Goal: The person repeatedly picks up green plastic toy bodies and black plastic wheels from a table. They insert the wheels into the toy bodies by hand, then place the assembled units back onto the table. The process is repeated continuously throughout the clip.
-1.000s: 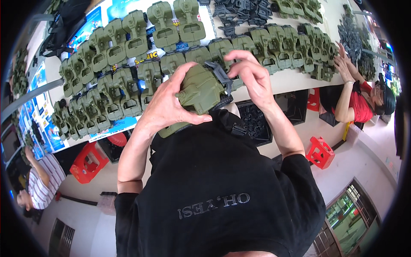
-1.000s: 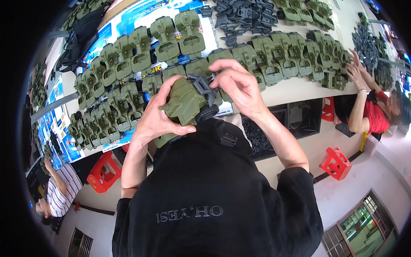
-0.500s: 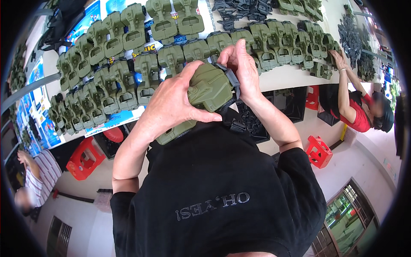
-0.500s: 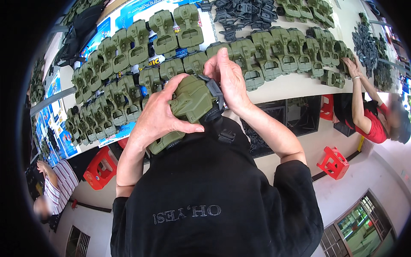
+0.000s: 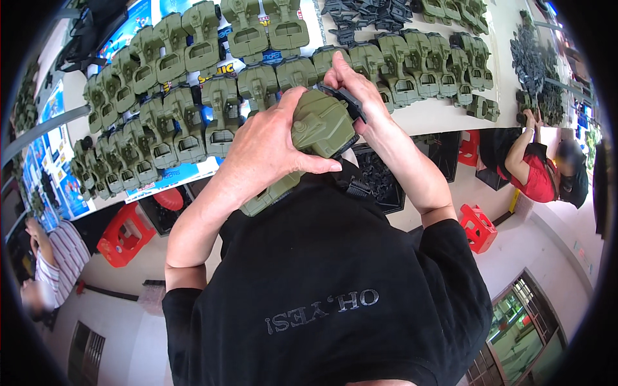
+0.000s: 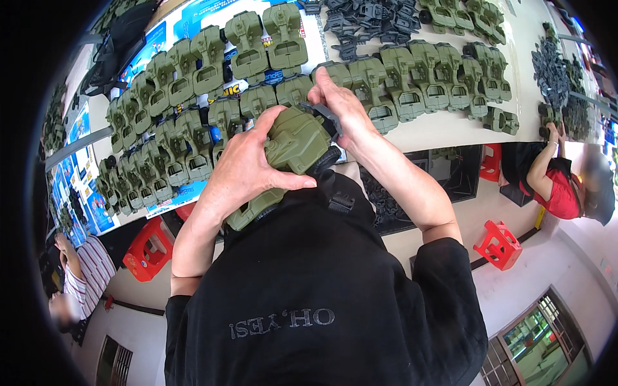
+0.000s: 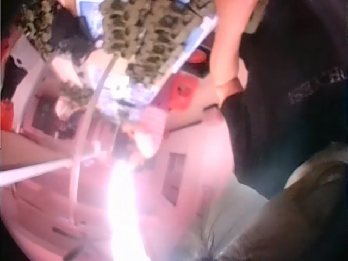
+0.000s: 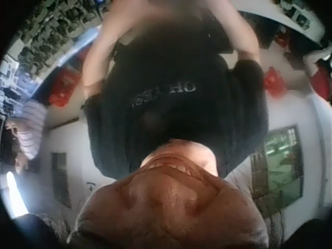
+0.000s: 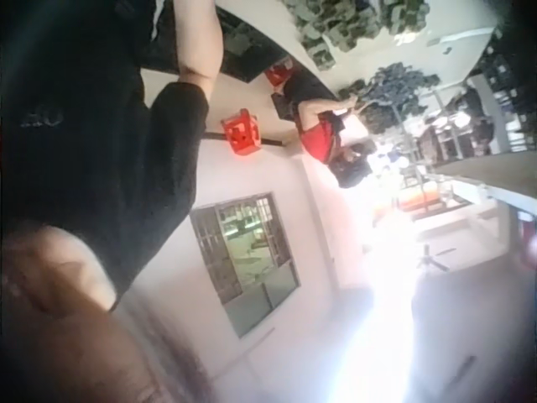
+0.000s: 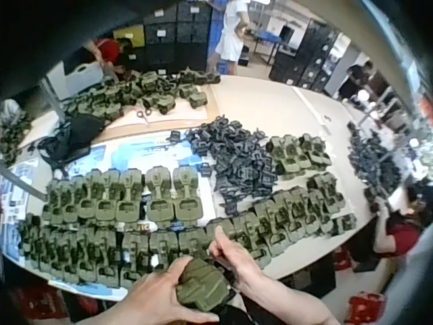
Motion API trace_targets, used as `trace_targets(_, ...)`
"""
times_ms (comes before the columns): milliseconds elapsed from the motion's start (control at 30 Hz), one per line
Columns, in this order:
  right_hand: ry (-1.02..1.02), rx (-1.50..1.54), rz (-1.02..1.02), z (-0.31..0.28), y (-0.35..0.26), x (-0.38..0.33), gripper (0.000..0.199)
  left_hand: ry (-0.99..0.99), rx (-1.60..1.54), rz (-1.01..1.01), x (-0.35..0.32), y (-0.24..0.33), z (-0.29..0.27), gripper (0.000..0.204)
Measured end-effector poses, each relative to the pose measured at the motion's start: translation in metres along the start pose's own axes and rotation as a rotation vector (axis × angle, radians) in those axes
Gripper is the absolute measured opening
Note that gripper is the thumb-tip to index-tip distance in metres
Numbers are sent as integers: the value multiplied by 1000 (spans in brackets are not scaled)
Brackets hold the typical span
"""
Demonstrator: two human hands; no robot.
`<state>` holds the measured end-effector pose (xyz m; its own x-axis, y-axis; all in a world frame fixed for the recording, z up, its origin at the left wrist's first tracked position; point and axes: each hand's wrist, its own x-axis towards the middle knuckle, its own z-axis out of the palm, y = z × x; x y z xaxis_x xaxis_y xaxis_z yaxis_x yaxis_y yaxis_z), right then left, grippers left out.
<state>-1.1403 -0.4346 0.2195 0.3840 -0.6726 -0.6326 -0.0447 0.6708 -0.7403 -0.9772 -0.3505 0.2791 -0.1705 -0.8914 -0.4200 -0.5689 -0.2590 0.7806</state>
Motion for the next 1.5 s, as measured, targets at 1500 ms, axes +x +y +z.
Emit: trace_targets(1500, -161, -24, 74, -9, -2, -11, 74, 94, 197, 143, 8, 1, 5, 102)
